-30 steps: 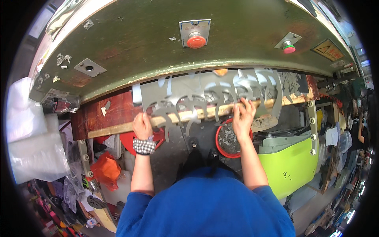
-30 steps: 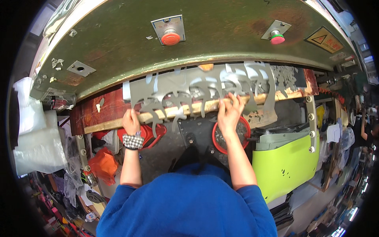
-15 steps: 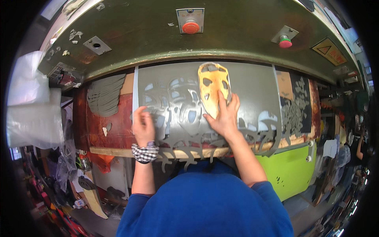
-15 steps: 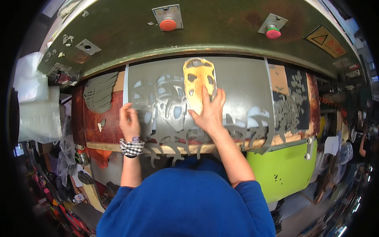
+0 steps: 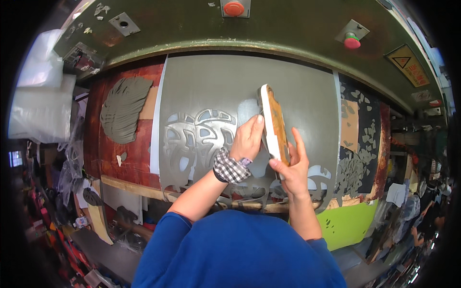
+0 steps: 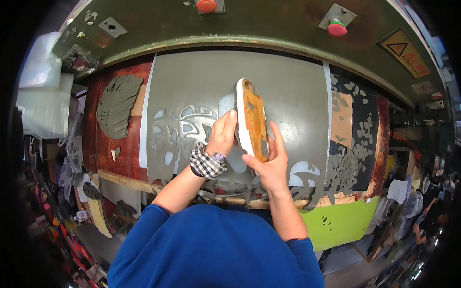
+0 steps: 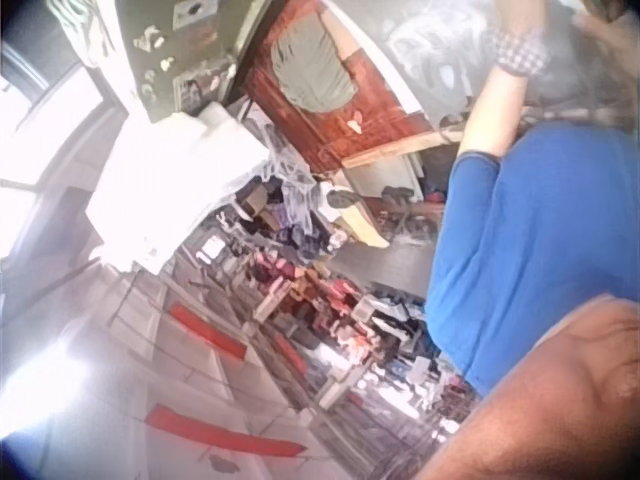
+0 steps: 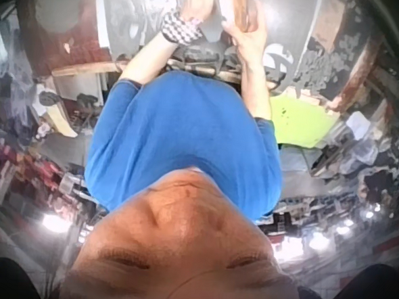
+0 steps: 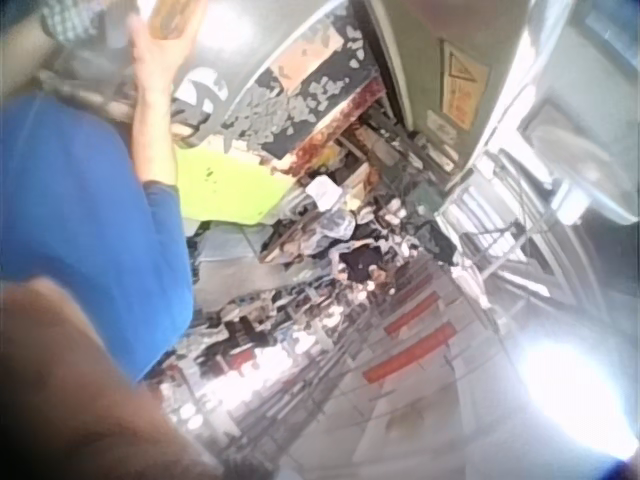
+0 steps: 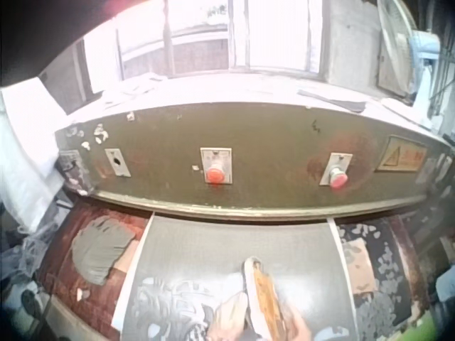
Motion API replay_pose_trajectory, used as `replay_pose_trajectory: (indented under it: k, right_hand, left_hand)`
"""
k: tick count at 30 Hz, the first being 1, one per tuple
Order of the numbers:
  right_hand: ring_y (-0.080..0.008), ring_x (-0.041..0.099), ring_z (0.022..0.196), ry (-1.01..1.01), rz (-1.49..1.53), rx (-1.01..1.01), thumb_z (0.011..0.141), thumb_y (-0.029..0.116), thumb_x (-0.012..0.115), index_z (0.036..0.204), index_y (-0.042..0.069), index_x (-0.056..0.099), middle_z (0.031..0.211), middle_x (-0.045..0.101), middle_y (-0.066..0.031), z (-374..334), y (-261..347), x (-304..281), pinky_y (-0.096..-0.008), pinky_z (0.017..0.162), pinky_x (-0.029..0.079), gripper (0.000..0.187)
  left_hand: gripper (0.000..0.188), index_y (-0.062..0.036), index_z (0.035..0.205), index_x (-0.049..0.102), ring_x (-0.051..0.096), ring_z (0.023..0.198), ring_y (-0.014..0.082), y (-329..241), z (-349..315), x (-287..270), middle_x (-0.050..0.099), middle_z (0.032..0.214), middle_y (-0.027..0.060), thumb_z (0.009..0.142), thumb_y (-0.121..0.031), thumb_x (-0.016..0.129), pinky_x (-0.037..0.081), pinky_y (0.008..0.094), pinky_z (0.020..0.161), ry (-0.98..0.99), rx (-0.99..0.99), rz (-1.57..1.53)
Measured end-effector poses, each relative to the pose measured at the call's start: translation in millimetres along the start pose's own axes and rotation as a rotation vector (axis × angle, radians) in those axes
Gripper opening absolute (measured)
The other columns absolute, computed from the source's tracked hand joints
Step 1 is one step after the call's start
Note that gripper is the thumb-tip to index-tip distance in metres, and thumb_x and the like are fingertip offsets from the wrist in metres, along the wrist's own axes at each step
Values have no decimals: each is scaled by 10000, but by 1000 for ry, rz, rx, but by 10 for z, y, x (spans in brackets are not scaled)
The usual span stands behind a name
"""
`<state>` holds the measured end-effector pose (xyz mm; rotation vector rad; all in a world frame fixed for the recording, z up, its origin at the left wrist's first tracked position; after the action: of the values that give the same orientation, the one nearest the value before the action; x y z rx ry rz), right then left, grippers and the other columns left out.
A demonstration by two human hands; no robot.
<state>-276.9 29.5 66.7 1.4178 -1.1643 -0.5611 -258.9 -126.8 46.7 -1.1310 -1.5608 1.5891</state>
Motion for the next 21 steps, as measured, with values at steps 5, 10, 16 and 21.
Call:
replay_pose_trajectory:
  k: [5, 10, 16, 21]
  right_hand:
    - [-283, 581, 1113, 5, 390, 3, 758, -78, 639, 1477, 10, 202, 1269, 530, -227, 62, 21, -211, -375, 982, 471, 846]
    - [-310, 501, 1224, -153, 510, -200, 804, -61, 565, 1425, 10, 320, 1350, 447, -215, 15, 141, -660, -469, 1072, 412, 671]
    - [-416, 400, 1292, -400, 682, -483, 858, 58, 559, 1464, 35, 235, 1413, 349, -273, -466, 469, -1685, -537, 1113, 344, 688]
    - [-483, 126, 1348, -357, 1359, -388, 781, 205, 688, 1442, -3, 278, 1469, 181, -264, -949, 260, -2306, -573, 1137, 260, 805]
  left_hand:
    - [322, 3, 843, 578, 626, 708, 388, 88, -13, -217, 623, 725, 209, 976, -268, 465, 477, 455, 633, -41, 81, 462]
    - [344, 27, 833, 567, 644, 549, 299, 420, -72, -661, 611, 663, 187, 985, -258, 447, 509, 396, 534, -27, -160, 562]
    - [383, 25, 823, 553, 637, 481, 186, 508, -9, -684, 603, 646, 102, 1001, -295, 438, 496, 297, 427, 3, -116, 385]
    - [359, -43, 817, 503, 528, 395, 151, 115, 250, -660, 596, 689, 74, 1012, -328, 408, 425, 237, 369, 37, -75, -238]
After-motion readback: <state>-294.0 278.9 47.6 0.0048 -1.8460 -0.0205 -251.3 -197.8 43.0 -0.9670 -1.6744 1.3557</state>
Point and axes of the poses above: each hand's wrist, its own z-axis towards the middle knuckle, its own x-axis out of the palm, y = z × x, the point moved 6 cm from there along z, towards the middle knuckle
